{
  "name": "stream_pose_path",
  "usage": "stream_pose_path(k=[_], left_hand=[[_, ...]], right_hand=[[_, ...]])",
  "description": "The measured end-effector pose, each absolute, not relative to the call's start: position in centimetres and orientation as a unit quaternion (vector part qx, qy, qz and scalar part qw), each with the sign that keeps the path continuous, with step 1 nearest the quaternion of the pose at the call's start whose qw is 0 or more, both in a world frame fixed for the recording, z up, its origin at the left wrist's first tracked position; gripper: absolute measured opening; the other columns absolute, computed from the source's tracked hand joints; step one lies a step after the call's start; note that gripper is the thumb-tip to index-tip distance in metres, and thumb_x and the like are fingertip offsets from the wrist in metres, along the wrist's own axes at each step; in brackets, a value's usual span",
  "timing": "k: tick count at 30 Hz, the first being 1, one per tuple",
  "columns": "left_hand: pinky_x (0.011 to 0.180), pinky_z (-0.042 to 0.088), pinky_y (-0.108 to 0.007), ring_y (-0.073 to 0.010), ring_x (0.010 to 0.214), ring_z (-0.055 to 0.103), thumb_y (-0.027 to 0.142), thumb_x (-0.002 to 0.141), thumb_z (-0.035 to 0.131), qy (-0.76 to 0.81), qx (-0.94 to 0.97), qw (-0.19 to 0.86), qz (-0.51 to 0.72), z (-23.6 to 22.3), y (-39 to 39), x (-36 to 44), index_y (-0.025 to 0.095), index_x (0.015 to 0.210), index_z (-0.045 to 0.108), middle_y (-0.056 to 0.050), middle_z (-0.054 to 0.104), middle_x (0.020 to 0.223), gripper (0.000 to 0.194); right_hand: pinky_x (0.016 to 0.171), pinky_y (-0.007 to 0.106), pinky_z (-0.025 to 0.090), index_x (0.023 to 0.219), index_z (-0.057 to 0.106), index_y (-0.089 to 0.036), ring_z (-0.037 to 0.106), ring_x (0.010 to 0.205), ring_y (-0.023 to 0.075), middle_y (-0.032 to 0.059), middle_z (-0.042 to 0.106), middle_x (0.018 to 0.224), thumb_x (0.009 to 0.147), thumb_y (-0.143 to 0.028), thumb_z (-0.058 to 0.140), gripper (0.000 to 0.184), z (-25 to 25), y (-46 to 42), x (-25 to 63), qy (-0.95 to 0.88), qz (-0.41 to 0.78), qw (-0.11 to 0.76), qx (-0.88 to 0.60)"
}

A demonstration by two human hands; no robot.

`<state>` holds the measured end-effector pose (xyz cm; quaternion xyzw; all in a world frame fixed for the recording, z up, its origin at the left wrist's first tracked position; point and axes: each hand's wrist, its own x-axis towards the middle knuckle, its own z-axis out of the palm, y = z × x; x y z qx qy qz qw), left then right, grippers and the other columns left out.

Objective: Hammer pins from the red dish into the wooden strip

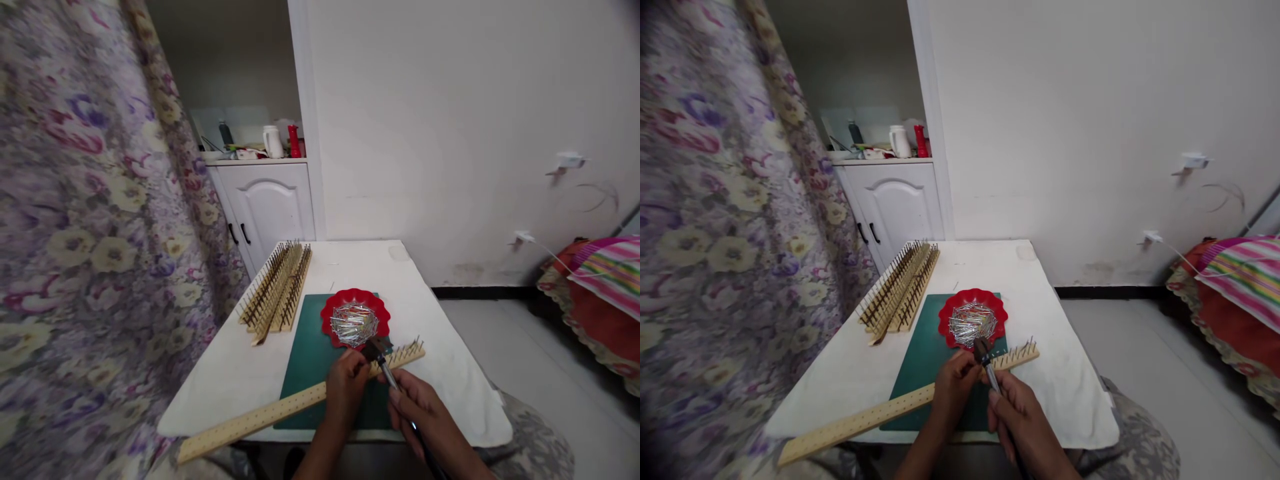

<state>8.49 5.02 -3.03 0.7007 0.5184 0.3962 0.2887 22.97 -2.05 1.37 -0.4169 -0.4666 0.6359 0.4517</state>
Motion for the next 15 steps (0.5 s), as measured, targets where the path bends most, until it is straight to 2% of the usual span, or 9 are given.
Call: stream_pose_path(k=[15], left_hand=[[0.056,0.032,-0.022,-0.0126,0.061,0.05,0.02,0.076,0.053,0.524,0.697,0.282,0.401,-3.17,4.97,8.43,0.019,0.066,0.062,0.001,0.056,0.068,0.013]], right_hand=[[0.025,0.014,0.014,0.105,0.045,-0.017,0.031,0.023,0.0009,-0.0085,0.056,0.054,0.085,-0.047,0.049,0.037,1.27,-3.05,23.81,-0.47,0.635,0.45,-0.417]])
